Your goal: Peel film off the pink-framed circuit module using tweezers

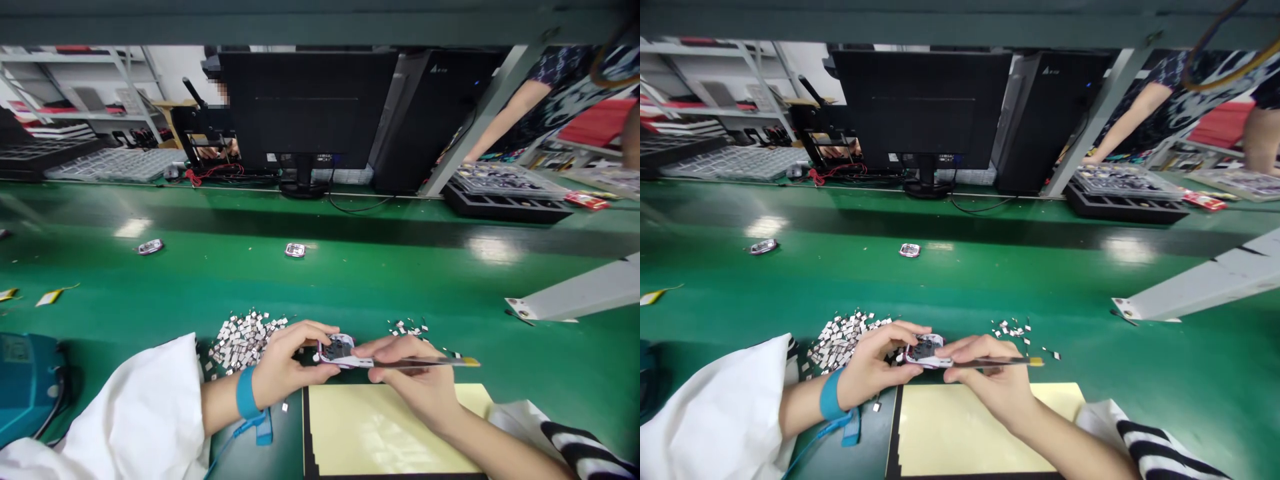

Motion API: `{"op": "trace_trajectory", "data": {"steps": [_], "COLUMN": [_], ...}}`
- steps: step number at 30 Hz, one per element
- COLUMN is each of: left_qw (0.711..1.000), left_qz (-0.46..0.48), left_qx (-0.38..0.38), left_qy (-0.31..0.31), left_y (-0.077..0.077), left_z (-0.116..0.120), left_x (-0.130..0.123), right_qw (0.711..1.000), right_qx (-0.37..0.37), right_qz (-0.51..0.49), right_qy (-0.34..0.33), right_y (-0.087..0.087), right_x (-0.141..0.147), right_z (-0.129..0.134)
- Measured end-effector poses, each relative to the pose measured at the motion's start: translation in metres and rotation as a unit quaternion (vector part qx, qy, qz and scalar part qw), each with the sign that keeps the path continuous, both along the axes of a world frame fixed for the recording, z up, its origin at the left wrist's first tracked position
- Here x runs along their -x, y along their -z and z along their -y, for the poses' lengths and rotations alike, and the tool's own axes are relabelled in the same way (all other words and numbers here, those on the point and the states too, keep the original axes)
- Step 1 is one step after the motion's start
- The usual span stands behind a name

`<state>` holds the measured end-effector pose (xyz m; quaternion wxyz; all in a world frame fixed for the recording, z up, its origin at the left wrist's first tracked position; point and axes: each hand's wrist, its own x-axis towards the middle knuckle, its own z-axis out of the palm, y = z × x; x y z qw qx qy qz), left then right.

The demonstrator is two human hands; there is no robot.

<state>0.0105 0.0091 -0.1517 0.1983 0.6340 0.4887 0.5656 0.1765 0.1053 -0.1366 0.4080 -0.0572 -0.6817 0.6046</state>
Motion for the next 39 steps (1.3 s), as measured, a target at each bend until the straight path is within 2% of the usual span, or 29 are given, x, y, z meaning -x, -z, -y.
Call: {"op": "trace_trajectory", "data": {"steps": [5, 15, 39], "left_qw": [1.0, 0.998, 1.0], "left_qz": [-0.025, -0.064, -0.019], "left_qx": [-0.015, -0.016, 0.011], "left_qy": [-0.001, -0.007, 0.005], "left_y": [-0.0011, -0.0063, -0.0049], "left_z": [0.0004, -0.0007, -0.0022], "left_x": [0.0011, 0.0024, 0.0025], "right_qw": [1.0, 1.0, 0.998], "right_qx": [0.025, 0.006, -0.066], "right_qz": [0.01, 0.019, 0.016], "right_qy": [-0.003, 0.007, -0.003], "right_y": [-0.0007, -0.0016, 0.0031], "right_x": [0.0023, 0.0019, -0.0031], "right_z": [0.0003, 0.0021, -0.0026]}}
